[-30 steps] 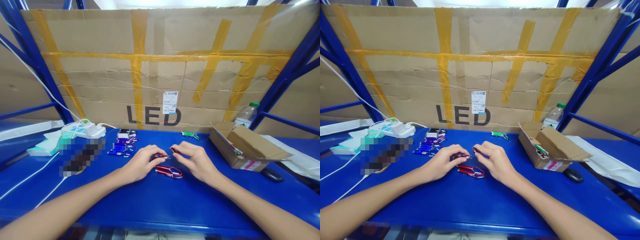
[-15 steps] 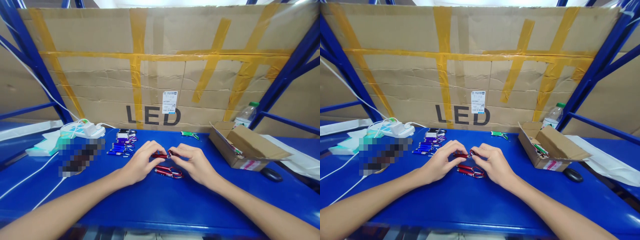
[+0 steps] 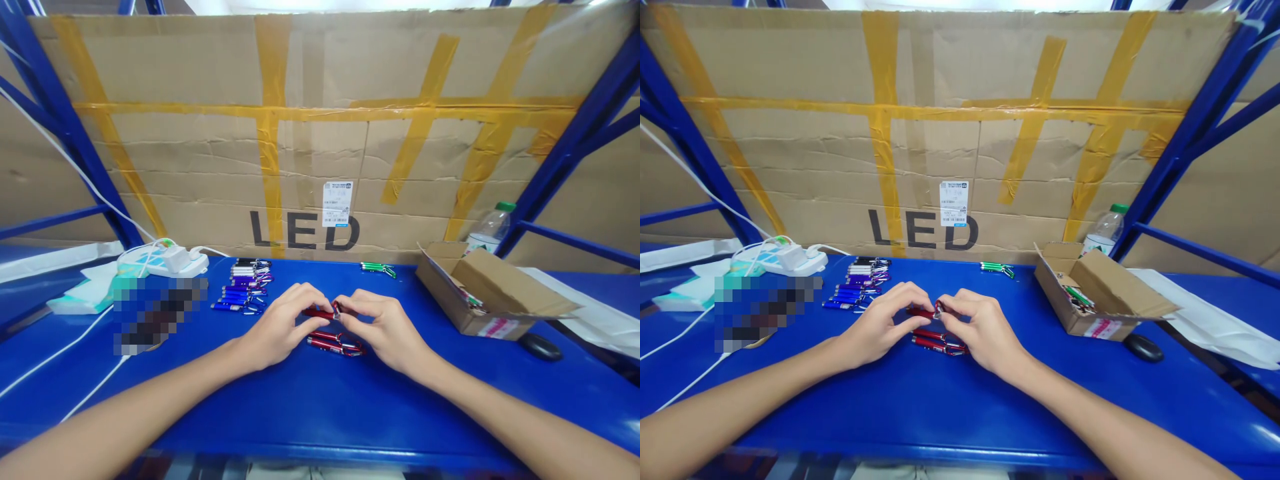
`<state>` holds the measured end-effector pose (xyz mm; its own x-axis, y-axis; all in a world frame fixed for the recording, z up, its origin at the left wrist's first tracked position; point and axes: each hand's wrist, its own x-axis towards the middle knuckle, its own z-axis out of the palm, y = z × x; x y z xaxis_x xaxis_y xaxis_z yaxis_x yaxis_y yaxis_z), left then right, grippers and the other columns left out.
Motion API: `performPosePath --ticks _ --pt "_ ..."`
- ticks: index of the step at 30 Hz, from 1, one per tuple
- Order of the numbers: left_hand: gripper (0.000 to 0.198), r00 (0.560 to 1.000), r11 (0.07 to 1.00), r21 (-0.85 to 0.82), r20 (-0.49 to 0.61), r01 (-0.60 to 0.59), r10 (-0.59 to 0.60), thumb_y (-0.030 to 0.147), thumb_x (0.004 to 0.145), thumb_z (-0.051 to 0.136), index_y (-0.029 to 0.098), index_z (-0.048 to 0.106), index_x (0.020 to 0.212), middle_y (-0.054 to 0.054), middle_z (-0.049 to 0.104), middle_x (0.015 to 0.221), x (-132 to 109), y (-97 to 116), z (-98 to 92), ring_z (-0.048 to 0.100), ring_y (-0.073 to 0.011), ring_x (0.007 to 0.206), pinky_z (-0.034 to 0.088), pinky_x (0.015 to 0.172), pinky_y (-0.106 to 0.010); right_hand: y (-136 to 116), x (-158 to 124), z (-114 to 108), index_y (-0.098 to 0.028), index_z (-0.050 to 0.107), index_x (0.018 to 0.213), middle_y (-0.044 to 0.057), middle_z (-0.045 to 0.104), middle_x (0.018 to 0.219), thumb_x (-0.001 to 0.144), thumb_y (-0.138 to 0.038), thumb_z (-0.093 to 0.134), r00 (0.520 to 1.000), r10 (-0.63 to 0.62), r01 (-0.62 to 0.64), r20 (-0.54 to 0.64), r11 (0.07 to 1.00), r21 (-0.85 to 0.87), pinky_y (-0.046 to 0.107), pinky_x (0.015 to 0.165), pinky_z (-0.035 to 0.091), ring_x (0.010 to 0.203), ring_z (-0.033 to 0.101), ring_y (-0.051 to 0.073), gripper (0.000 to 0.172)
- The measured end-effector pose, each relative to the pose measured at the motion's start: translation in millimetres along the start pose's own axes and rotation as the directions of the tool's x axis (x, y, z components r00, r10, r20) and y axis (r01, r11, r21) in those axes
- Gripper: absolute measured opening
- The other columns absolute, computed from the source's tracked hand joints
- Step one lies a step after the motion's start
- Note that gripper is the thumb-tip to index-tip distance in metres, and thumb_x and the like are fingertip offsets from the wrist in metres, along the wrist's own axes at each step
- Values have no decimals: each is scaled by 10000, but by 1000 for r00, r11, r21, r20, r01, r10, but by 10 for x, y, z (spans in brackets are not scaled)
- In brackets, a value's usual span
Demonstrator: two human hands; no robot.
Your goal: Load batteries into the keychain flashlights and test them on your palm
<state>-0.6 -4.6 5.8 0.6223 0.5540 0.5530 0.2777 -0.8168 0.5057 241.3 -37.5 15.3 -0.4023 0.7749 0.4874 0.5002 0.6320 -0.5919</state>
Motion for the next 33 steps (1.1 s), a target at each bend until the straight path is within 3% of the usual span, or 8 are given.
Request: performPosePath --ticks 8,14,19,25,29,33 --pt "138 997 998 62 -73 27 -23 293 1097 582 210 674 1155 -71 725 1107 25 36 -21 637 -221 1020 493 935 -340 7 -24 16 -221 805 1001 21 665 793 1065 -303 589 999 -45 45 -1 998 -49 316 723 492 768 619 197 240" --pt "235 983 983 9 -43 181 -180 310 1107 520 214 684 1245 -72 760 1137 40 -19 -12 700 -223 1027 526 945 -337 153 -8 -11 -253 723 1323 80 728 1083 1122 -297 508 998 -66 68 19 980 -187 370 900 541 995 680 241 298" --pt "251 960 955 123 46 268 -275 334 1106 507 218 724 1158 -50 787 1017 40 -72 -4 712 -239 965 525 866 -340 262 27 -50 -236 742 1184 85 744 1053 1142 -298 458 997 -49 62 57 964 -260 390 894 538 996 680 254 294" --pt "175 963 958 177 104 227 -248 305 1082 589 238 713 1187 -40 779 1160 11 -161 18 694 -238 1022 510 919 -343 309 20 -49 -220 693 1123 78 762 1089 1103 -198 477 988 57 -9 140 946 -323 386 887 521 994 691 249 218" --pt "151 958 949 218 125 229 -260 300 1075 616 230 716 1164 -41 763 1106 -3 -196 22 667 -234 985 495 908 -352 281 29 -48 -222 677 998 47 754 946 1048 -137 520 972 158 -78 172 915 -396 355 794 491 869 667 233 186" --pt "140 967 956 221 122 192 -222 313 1068 640 225 729 1131 -33 731 1007 5 -155 11 627 -223 909 476 885 -355 241 37 -50 -222 673 1007 60 736 1003 1082 -240 565 982 99 -27 161 917 -399 407 905 494 953 652 250 133"
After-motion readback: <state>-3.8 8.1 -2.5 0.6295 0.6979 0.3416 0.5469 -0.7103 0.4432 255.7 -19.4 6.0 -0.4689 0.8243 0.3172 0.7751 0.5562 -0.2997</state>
